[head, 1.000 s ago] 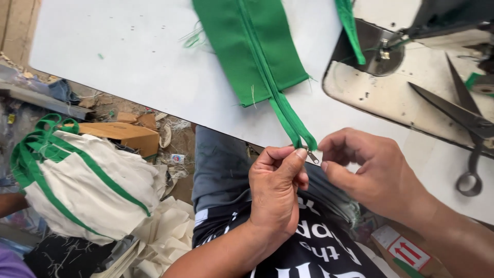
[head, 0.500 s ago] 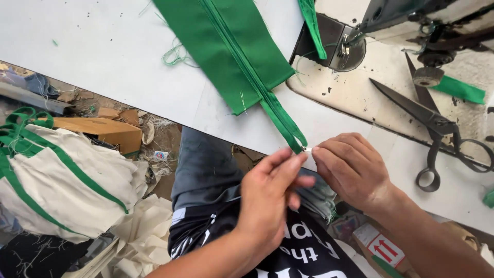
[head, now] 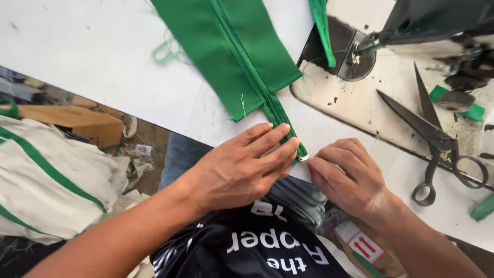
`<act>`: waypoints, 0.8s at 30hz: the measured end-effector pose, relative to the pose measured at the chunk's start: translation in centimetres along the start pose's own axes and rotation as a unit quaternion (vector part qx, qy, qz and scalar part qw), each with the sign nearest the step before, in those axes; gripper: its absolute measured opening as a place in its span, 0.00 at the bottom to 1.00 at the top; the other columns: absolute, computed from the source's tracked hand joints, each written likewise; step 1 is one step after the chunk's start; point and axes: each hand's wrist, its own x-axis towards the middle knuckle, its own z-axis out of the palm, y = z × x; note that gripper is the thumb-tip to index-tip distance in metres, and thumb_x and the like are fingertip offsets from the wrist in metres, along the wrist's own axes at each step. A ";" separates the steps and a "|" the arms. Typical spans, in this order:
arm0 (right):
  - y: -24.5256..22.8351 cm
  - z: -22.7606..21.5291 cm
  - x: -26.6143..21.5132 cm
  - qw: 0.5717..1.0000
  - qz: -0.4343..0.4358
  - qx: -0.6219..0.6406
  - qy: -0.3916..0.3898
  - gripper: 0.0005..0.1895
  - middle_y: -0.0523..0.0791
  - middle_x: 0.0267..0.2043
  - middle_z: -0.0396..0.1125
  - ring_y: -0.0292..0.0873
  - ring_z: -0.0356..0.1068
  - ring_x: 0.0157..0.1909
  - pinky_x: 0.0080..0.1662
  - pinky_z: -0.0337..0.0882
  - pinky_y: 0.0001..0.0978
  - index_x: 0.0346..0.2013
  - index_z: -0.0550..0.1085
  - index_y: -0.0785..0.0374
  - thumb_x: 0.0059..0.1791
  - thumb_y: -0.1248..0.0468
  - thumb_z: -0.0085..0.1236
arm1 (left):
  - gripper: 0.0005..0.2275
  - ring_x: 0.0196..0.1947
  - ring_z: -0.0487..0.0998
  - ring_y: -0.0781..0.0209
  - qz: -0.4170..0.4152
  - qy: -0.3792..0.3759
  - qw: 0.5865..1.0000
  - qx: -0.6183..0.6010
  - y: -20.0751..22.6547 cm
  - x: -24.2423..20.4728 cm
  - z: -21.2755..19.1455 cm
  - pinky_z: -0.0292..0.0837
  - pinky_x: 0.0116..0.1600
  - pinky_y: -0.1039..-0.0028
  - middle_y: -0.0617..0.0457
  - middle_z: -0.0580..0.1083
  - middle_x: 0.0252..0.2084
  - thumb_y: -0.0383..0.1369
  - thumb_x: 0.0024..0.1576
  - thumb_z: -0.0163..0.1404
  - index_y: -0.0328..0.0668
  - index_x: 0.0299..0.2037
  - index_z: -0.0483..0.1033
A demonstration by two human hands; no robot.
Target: Using an industrial sewing machine to assemble green fabric bags and zippers, including trimming excess thread.
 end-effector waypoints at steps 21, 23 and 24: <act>-0.4 -2.2 5.2 0.965 -0.091 -0.073 -0.236 0.04 0.53 0.40 0.68 0.52 0.66 0.35 0.40 0.72 0.42 0.36 0.71 0.74 0.55 0.74 0.52 | 0.11 0.60 0.71 0.41 0.065 -0.016 0.995 -0.076 -2.1 -1.4 0.8 0.64 0.68 0.53 0.48 0.75 0.55 0.28 0.65 0.45 0.36 0.40 0.83; -0.6 -2.7 5.6 0.961 -0.089 -0.072 -0.251 0.02 0.54 0.41 0.69 0.52 0.67 0.37 0.42 0.74 0.42 0.38 0.71 0.74 0.54 0.75 0.53 | 0.11 0.60 0.70 0.41 0.073 -0.013 0.995 -0.065 -2.4 -1.4 0.7 0.65 0.67 0.54 0.48 0.74 0.54 0.28 0.65 0.45 0.36 0.42 0.83; -0.8 -3.0 5.8 0.958 -0.085 -0.070 -0.265 0.03 0.55 0.42 0.69 0.52 0.69 0.38 0.45 0.75 0.42 0.40 0.71 0.75 0.53 0.76 0.55 | 0.11 0.60 0.70 0.41 0.081 -0.012 0.995 -0.055 -2.5 -1.5 0.6 0.65 0.66 0.54 0.48 0.74 0.53 0.28 0.66 0.44 0.36 0.44 0.83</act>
